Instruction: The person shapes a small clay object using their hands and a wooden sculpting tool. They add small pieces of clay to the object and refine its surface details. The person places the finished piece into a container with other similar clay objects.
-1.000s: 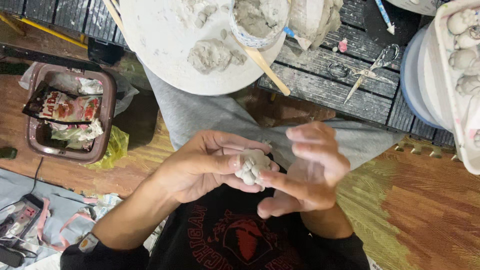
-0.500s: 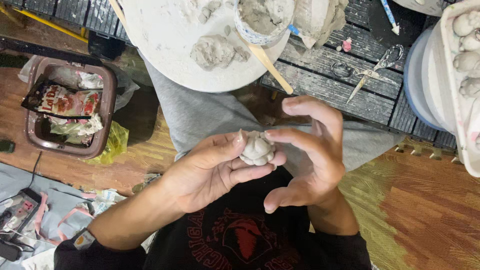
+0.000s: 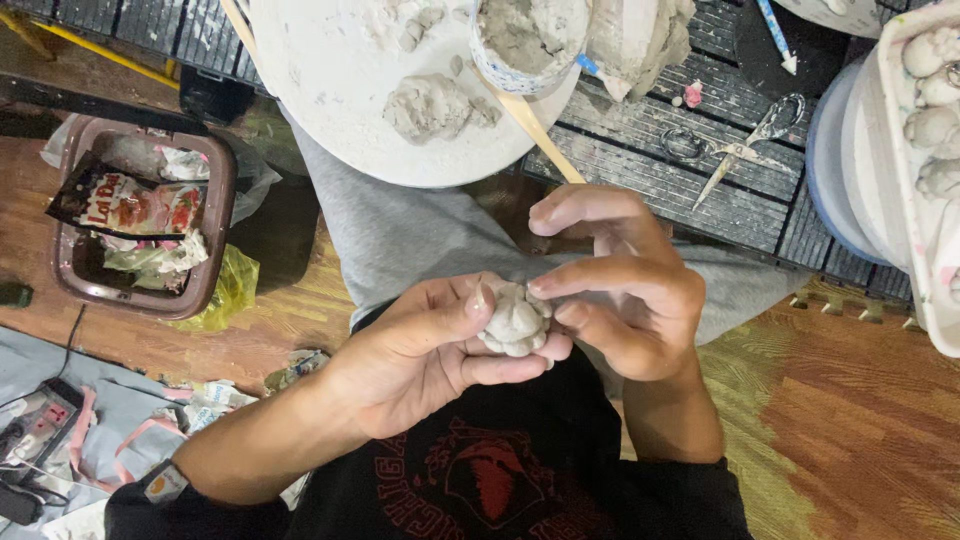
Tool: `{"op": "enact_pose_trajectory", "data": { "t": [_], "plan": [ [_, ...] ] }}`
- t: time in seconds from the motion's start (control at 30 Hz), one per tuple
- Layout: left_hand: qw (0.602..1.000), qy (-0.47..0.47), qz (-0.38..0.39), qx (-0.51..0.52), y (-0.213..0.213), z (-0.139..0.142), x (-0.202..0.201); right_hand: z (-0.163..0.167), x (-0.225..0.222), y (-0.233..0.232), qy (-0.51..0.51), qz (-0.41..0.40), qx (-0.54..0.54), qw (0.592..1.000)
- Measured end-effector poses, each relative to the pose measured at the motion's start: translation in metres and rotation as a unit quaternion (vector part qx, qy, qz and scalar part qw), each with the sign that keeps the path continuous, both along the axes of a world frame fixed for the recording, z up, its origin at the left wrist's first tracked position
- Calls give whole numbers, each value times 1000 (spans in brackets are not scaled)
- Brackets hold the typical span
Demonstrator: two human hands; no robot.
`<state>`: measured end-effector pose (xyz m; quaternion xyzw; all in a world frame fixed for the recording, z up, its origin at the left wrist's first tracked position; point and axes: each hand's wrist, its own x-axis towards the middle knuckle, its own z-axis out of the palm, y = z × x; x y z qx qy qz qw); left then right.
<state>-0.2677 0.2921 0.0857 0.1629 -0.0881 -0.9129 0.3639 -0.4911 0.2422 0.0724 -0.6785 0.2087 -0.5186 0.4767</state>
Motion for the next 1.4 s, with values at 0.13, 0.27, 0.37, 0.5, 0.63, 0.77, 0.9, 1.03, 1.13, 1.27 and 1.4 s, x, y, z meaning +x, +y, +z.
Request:
{"op": "enact_pose_trajectory", "data": {
  "t": [0.13,0.27,0.37,0.5,0.63,0.77,0.9,1.03,1.13,1.27,1.4],
  "plan": [
    [1000,1,-9,0,2,3,-1,3,-3,-6,-19,38,-6,999],
    [1000,5,-25,8,6,5,-2,5,-3,-12,-32,62,-14,997],
    [999,3,-33,11,7,8,-3,5,-3,-13,-40,69,-15,997],
    [999,0,-35,11,8,10,-6,6,-4,-10,-36,57,-15,998],
    [999,-9,-36,8,8,10,-7,10,-4,-7,-29,46,-30,998],
    [999,-12,-38,4,9,9,-6,12,-3,-4,-20,35,-39,998],
    [999,12,-38,19,7,7,-7,9,-5,-2,-16,36,-52,998],
    [998,40,2,-43,5,7,-8,7,-8,0,-60,36,-12,998],
    [989,-65,76,-106,6,8,-6,7,-10,4,-94,-20,15,995],
    [981,-90,96,-146,10,13,-3,4,-8,14,-45,-31,-24,998],
    [980,-102,88,-148,9,17,-3,1,-4,18,-51,-20,-35,998]
  ]
}}
